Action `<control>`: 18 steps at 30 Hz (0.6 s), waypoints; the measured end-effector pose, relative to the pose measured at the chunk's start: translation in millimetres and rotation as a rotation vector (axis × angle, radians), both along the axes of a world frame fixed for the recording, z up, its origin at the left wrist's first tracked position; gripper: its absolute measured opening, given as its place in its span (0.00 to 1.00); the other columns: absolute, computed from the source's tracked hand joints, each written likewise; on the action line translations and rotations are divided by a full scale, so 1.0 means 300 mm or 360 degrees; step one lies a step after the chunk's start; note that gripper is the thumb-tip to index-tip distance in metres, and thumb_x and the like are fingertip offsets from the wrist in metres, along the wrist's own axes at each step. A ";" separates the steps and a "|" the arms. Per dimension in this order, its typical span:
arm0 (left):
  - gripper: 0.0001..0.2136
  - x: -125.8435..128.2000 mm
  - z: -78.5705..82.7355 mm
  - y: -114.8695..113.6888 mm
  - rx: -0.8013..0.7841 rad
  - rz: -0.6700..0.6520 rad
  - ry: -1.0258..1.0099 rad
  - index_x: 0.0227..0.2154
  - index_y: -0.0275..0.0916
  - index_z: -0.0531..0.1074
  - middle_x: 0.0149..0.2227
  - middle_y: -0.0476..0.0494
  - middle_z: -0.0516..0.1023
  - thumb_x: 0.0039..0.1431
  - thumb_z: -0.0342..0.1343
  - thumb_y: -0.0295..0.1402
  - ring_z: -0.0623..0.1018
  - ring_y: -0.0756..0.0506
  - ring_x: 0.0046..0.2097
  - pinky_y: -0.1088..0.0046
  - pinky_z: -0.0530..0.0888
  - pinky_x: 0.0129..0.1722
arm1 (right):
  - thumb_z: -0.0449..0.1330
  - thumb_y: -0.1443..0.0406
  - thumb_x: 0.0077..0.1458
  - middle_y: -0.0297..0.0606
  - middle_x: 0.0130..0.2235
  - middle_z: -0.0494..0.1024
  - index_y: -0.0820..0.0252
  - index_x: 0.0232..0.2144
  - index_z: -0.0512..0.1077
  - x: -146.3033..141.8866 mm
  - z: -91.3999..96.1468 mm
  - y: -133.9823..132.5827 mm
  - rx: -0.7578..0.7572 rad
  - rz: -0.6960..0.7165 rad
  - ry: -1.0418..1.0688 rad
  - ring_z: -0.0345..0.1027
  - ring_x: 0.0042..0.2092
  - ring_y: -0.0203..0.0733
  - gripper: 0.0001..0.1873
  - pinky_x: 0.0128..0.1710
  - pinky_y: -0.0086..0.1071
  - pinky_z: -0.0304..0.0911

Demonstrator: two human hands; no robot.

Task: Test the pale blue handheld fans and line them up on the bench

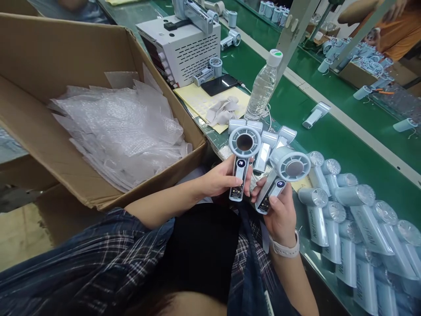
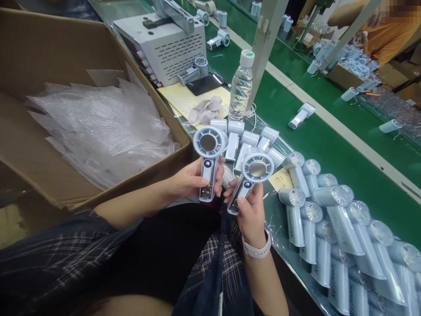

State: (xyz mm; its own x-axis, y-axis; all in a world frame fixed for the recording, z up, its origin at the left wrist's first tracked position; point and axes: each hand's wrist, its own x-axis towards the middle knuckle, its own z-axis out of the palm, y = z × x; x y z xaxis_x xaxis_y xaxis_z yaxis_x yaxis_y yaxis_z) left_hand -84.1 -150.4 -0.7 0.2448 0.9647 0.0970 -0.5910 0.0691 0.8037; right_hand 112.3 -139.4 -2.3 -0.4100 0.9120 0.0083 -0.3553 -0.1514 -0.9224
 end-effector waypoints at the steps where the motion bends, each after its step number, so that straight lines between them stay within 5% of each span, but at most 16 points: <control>1: 0.26 0.000 -0.001 0.000 0.0012 0.0004 0.0028 0.47 0.39 0.63 0.35 0.49 0.73 0.52 0.70 0.40 0.78 0.47 0.32 0.68 0.78 0.34 | 0.65 0.58 0.59 0.36 0.43 0.78 0.50 0.49 0.65 0.001 -0.002 0.000 0.0018 0.0009 -0.0003 0.74 0.35 0.41 0.18 0.33 0.38 0.72; 9: 0.25 0.003 -0.058 0.029 -0.0117 0.0234 0.0101 0.44 0.39 0.63 0.33 0.52 0.72 0.53 0.69 0.45 0.75 0.51 0.28 0.73 0.75 0.29 | 0.61 0.56 0.61 0.34 0.37 0.77 0.52 0.48 0.67 -0.028 -0.018 -0.005 -0.0048 -0.0092 -0.0021 0.71 0.29 0.37 0.15 0.26 0.32 0.69; 18: 0.23 -0.025 -0.054 0.013 0.0046 0.0146 0.0268 0.43 0.39 0.62 0.33 0.50 0.73 0.57 0.66 0.46 0.77 0.49 0.29 0.69 0.77 0.32 | 0.59 0.54 0.61 0.32 0.34 0.77 0.53 0.43 0.66 -0.030 -0.003 0.003 -0.0042 -0.0108 -0.0063 0.67 0.24 0.34 0.13 0.21 0.28 0.65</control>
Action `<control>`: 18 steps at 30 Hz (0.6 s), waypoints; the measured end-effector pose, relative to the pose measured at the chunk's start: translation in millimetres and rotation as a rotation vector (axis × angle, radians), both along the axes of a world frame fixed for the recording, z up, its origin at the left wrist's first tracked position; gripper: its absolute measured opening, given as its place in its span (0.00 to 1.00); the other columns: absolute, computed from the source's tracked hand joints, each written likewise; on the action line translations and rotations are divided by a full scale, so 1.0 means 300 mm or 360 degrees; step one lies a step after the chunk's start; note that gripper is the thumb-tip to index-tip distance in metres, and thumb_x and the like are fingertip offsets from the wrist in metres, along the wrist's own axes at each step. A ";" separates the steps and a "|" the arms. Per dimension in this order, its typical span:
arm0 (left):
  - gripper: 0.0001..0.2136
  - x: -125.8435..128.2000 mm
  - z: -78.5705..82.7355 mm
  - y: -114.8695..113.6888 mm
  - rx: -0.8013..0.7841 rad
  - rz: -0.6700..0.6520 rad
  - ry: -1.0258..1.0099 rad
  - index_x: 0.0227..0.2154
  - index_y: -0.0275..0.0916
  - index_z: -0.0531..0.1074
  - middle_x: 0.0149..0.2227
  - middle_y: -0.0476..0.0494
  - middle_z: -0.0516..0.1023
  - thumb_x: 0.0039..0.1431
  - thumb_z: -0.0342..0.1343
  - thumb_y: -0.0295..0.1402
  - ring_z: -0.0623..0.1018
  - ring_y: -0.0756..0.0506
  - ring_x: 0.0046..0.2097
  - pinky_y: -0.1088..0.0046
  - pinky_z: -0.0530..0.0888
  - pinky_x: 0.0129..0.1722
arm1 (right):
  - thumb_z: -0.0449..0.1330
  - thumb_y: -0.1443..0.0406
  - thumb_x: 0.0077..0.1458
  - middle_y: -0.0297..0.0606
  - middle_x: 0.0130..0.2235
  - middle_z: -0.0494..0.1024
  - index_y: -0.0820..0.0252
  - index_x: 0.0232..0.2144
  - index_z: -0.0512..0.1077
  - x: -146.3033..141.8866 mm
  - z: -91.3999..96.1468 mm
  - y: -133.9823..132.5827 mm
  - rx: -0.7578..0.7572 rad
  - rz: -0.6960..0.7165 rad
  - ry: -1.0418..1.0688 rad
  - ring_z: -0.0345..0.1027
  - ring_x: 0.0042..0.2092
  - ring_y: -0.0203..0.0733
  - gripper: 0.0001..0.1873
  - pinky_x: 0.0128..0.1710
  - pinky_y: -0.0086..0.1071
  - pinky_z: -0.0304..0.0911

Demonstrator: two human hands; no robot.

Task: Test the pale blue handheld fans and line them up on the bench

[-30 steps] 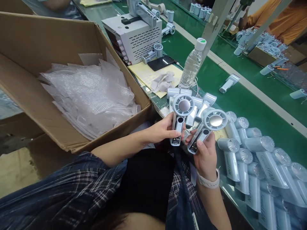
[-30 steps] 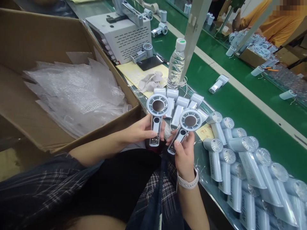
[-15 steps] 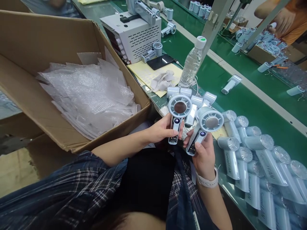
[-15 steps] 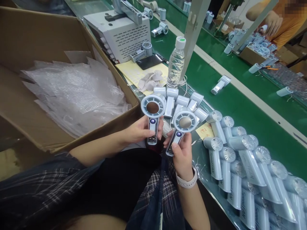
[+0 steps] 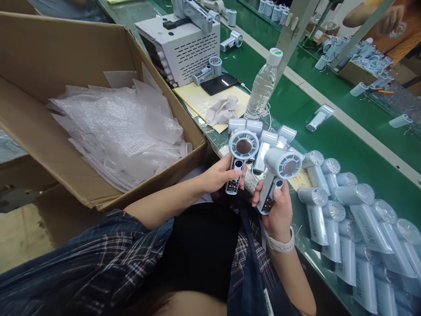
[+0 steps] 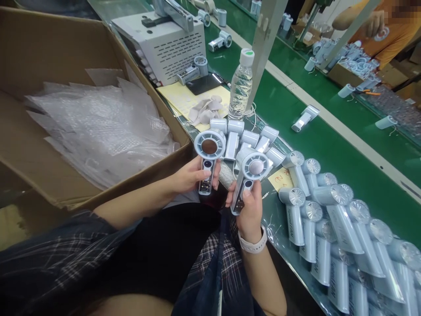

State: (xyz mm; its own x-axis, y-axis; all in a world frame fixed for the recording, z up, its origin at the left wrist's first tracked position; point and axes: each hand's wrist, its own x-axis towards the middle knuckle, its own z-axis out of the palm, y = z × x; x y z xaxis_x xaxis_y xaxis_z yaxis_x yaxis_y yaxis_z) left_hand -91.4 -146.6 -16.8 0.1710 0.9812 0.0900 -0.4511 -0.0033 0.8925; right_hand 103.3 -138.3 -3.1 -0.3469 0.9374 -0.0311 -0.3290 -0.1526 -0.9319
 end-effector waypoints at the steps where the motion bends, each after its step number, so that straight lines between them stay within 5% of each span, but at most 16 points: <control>1: 0.23 0.000 0.006 -0.001 0.0004 0.0007 0.0001 0.43 0.39 0.62 0.33 0.50 0.73 0.57 0.66 0.47 0.78 0.48 0.30 0.69 0.77 0.33 | 0.59 0.54 0.61 0.32 0.34 0.77 0.53 0.42 0.65 0.000 0.002 0.004 -0.0018 -0.0008 0.0007 0.68 0.24 0.35 0.12 0.21 0.29 0.66; 18: 0.23 0.013 0.017 -0.013 -0.0110 0.0133 -0.0044 0.45 0.39 0.62 0.35 0.50 0.73 0.56 0.67 0.42 0.77 0.49 0.32 0.71 0.76 0.32 | 0.59 0.57 0.61 0.33 0.34 0.77 0.53 0.43 0.67 0.009 -0.013 0.008 -0.0172 -0.0016 0.0124 0.69 0.25 0.37 0.11 0.22 0.31 0.68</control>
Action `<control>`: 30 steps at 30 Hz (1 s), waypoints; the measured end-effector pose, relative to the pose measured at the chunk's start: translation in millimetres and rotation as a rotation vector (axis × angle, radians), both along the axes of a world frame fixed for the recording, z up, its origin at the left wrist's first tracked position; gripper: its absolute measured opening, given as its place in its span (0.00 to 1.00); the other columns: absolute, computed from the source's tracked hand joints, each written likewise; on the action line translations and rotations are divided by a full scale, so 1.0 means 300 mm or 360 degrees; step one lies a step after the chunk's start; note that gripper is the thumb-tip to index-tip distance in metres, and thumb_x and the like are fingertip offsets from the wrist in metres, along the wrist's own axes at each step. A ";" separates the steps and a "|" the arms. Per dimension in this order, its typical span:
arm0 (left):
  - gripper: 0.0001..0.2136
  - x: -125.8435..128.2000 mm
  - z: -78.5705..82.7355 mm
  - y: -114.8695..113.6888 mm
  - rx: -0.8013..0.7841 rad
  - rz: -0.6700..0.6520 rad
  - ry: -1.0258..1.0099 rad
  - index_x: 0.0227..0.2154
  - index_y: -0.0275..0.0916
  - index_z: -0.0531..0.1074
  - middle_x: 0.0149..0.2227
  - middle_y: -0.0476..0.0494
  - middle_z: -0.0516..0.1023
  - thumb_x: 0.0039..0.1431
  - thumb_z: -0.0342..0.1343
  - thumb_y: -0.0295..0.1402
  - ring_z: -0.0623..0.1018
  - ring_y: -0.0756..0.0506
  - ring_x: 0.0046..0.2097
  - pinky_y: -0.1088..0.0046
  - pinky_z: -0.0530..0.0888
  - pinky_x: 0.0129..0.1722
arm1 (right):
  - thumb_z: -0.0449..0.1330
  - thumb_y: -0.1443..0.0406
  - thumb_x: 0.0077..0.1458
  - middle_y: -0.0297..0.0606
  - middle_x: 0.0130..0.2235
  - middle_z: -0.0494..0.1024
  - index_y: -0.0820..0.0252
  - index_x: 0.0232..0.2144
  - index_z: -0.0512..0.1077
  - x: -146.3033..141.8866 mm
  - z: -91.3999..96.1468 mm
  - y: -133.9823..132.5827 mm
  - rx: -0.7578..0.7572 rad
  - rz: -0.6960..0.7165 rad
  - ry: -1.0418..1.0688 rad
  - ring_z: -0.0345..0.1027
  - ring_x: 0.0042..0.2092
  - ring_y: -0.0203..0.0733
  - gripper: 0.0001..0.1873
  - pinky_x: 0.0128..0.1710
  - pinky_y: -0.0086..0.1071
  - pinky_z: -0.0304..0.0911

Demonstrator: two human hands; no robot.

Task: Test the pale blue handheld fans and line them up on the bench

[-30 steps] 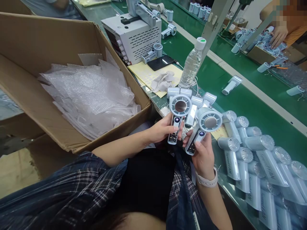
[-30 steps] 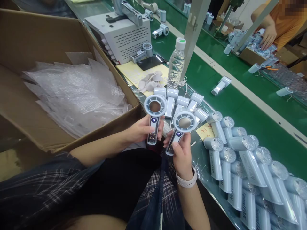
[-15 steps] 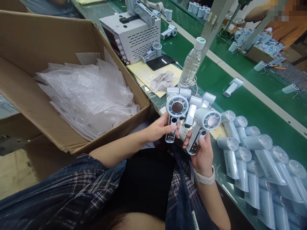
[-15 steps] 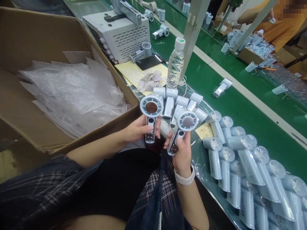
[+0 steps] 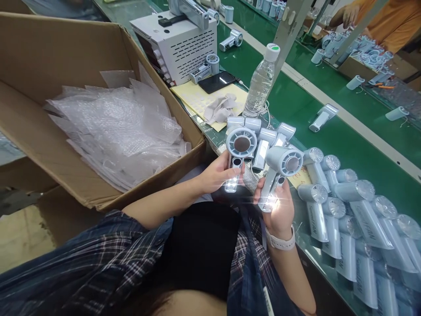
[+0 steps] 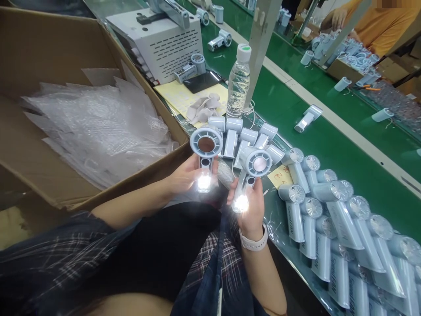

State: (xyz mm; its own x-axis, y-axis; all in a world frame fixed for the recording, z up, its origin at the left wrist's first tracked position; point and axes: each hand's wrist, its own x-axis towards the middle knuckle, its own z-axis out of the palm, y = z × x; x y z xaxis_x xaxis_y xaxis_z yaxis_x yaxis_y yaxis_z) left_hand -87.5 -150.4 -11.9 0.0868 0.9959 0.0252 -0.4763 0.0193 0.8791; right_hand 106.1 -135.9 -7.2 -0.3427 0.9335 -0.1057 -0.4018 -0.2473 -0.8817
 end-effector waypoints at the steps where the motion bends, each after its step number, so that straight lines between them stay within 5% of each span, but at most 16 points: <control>1: 0.23 0.002 -0.002 0.001 -0.0008 0.0013 0.0017 0.45 0.39 0.62 0.35 0.50 0.73 0.55 0.68 0.42 0.77 0.49 0.32 0.70 0.76 0.33 | 0.60 0.57 0.60 0.33 0.33 0.77 0.53 0.43 0.67 0.002 -0.003 0.002 -0.0006 -0.0010 -0.0002 0.69 0.25 0.36 0.11 0.21 0.30 0.67; 6: 0.29 0.010 -0.012 0.002 -0.0126 0.0230 0.0172 0.47 0.39 0.62 0.40 0.46 0.76 0.50 0.73 0.41 0.79 0.47 0.35 0.72 0.76 0.35 | 0.59 0.53 0.63 0.33 0.32 0.78 0.53 0.41 0.69 0.015 -0.015 0.010 -0.0076 0.0027 0.0121 0.67 0.22 0.35 0.12 0.18 0.28 0.63; 9: 0.29 0.005 -0.011 -0.003 -0.0105 0.0083 0.0109 0.49 0.41 0.58 0.37 0.46 0.77 0.56 0.67 0.49 0.80 0.46 0.29 0.71 0.76 0.29 | 0.57 0.43 0.63 0.37 0.34 0.79 0.56 0.39 0.74 0.017 -0.015 0.012 -0.0124 0.0147 0.0188 0.70 0.25 0.38 0.23 0.20 0.31 0.65; 14: 0.25 -0.003 0.010 -0.021 -0.0050 -0.0230 -0.0140 0.50 0.42 0.55 0.41 0.42 0.80 0.63 0.59 0.52 0.84 0.41 0.32 0.68 0.79 0.29 | 0.66 0.42 0.55 0.41 0.42 0.83 0.56 0.42 0.79 0.002 -0.009 0.006 -0.0242 -0.0006 0.0104 0.78 0.42 0.48 0.26 0.43 0.43 0.76; 22: 0.18 -0.022 0.087 -0.072 0.0131 -0.0334 -0.0132 0.50 0.43 0.58 0.48 0.40 0.81 0.68 0.58 0.43 0.85 0.39 0.42 0.63 0.82 0.39 | 0.68 0.46 0.56 0.43 0.44 0.85 0.54 0.43 0.80 0.019 0.043 -0.034 -0.0142 0.0098 0.0106 0.80 0.38 0.54 0.21 0.37 0.50 0.78; 30: 0.27 -0.003 0.084 -0.050 -0.0202 -0.0311 -0.0112 0.42 0.36 0.68 0.33 0.47 0.77 0.46 0.76 0.41 0.79 0.47 0.35 0.70 0.76 0.38 | 0.64 0.54 0.57 0.38 0.36 0.80 0.58 0.43 0.81 0.014 0.067 -0.008 -0.0377 0.0030 0.0177 0.74 0.39 0.43 0.17 0.43 0.37 0.74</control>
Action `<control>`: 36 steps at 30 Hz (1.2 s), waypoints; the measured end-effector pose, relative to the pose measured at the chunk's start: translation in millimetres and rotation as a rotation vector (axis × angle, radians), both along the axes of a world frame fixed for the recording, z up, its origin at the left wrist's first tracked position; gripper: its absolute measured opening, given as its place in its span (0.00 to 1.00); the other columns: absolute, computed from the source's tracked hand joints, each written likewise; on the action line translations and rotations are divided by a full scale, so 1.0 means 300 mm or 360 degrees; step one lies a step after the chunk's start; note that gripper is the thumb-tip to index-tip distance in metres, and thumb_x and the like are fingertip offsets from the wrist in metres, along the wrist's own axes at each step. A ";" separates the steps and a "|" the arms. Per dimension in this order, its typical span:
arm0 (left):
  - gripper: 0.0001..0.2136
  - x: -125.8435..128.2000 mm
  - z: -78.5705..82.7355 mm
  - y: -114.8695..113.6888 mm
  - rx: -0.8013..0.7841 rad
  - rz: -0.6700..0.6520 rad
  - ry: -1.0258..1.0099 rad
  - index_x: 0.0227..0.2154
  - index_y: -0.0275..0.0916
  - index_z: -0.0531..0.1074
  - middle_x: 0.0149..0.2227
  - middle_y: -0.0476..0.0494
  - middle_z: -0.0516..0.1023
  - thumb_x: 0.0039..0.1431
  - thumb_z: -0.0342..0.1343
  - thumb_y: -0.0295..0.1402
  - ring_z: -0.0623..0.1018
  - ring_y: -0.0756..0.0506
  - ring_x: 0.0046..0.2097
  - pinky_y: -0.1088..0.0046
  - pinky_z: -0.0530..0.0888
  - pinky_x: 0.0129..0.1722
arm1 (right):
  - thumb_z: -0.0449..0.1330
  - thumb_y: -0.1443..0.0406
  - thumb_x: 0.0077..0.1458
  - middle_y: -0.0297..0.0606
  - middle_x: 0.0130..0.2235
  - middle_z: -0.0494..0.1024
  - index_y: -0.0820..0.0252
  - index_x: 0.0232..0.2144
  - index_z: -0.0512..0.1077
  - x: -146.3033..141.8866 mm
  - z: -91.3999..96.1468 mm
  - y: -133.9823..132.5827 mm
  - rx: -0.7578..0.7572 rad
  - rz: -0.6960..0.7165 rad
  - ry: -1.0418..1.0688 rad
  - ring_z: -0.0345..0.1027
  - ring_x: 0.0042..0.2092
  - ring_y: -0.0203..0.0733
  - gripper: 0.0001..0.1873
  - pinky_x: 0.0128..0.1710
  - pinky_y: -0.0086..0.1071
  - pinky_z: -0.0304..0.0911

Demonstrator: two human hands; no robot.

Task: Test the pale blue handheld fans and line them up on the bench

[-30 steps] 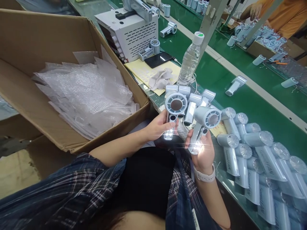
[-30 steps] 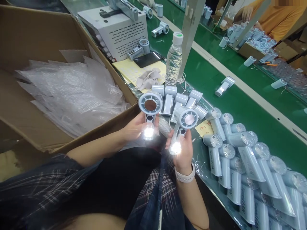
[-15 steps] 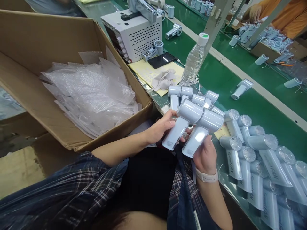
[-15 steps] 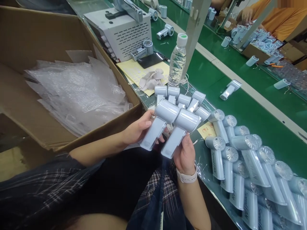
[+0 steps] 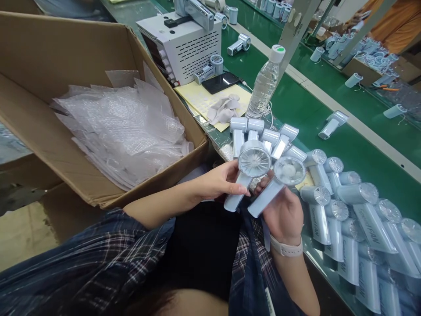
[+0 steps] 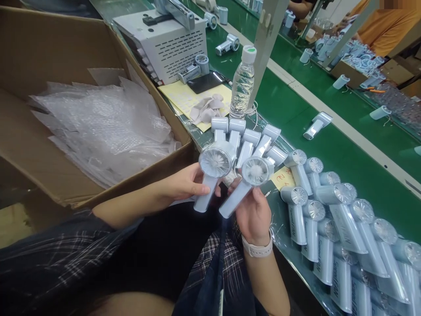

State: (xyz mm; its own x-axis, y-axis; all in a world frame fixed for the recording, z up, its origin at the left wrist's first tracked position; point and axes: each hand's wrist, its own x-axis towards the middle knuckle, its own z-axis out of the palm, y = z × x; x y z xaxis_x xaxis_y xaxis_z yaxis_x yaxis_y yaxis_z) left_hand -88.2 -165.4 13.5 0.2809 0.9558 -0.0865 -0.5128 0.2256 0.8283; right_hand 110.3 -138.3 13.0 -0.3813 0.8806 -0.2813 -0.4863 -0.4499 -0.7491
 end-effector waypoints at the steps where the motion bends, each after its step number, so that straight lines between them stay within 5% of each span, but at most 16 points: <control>1: 0.27 0.002 -0.007 0.003 -0.0057 0.0012 0.0014 0.41 0.36 0.68 0.31 0.48 0.76 0.43 0.77 0.40 0.77 0.48 0.33 0.72 0.75 0.37 | 0.63 0.54 0.57 0.37 0.34 0.79 0.58 0.43 0.80 -0.004 0.002 0.000 -0.0021 0.0032 0.0033 0.72 0.37 0.41 0.18 0.41 0.36 0.73; 7: 0.25 0.001 -0.030 0.017 -0.0252 0.0108 -0.0144 0.40 0.34 0.70 0.35 0.46 0.76 0.44 0.75 0.39 0.77 0.48 0.34 0.73 0.75 0.34 | 0.59 0.53 0.58 0.39 0.29 0.74 0.61 0.28 0.77 -0.015 0.013 -0.003 0.0001 0.0189 0.0141 0.66 0.29 0.38 0.18 0.29 0.32 0.67; 11: 0.19 -0.010 -0.032 0.022 -0.0184 0.0028 -0.0381 0.42 0.35 0.70 0.40 0.41 0.79 0.52 0.67 0.38 0.80 0.43 0.39 0.66 0.79 0.38 | 0.58 0.52 0.59 0.39 0.33 0.76 0.59 0.35 0.78 -0.010 0.022 -0.002 0.0043 0.0184 0.0153 0.67 0.28 0.39 0.18 0.25 0.32 0.65; 16: 0.22 -0.018 -0.033 0.016 -0.0124 0.0039 -0.0205 0.49 0.38 0.66 0.41 0.41 0.81 0.54 0.68 0.34 0.83 0.40 0.41 0.61 0.79 0.44 | 0.64 0.52 0.54 0.39 0.33 0.76 0.57 0.38 0.79 0.002 0.023 0.000 0.0097 0.0059 0.0204 0.70 0.32 0.43 0.17 0.22 0.30 0.65; 23: 0.32 -0.003 -0.035 0.012 -0.0001 0.0138 0.0050 0.49 0.38 0.67 0.43 0.41 0.80 0.46 0.76 0.43 0.80 0.43 0.46 0.67 0.77 0.45 | 0.64 0.54 0.57 0.41 0.35 0.82 0.58 0.41 0.77 -0.009 -0.017 -0.007 0.0108 -0.0267 0.0089 0.76 0.36 0.46 0.16 0.38 0.42 0.75; 29: 0.32 0.003 -0.037 0.012 -0.0005 0.0161 0.0097 0.40 0.38 0.65 0.39 0.45 0.79 0.40 0.77 0.48 0.79 0.47 0.42 0.72 0.75 0.43 | 0.60 0.56 0.63 0.39 0.35 0.82 0.57 0.44 0.74 -0.029 -0.027 -0.015 0.0092 -0.0252 -0.0032 0.78 0.35 0.45 0.13 0.35 0.40 0.75; 36: 0.35 0.003 -0.067 0.013 -0.0068 0.0169 0.0171 0.41 0.39 0.63 0.39 0.45 0.78 0.40 0.75 0.54 0.80 0.46 0.39 0.74 0.76 0.35 | 0.61 0.58 0.62 0.37 0.35 0.83 0.58 0.43 0.75 -0.040 -0.033 -0.010 0.0030 -0.0266 -0.0077 0.78 0.33 0.42 0.12 0.35 0.38 0.76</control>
State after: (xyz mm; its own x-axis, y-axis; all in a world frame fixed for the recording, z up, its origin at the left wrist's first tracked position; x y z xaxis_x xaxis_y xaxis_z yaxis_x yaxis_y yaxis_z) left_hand -87.4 -161.5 -6.7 0.1653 0.9745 -0.1520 -0.4445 0.2112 0.8705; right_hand 98.4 -141.3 3.1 -0.2152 0.9360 -0.2786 -0.5163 -0.3512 -0.7811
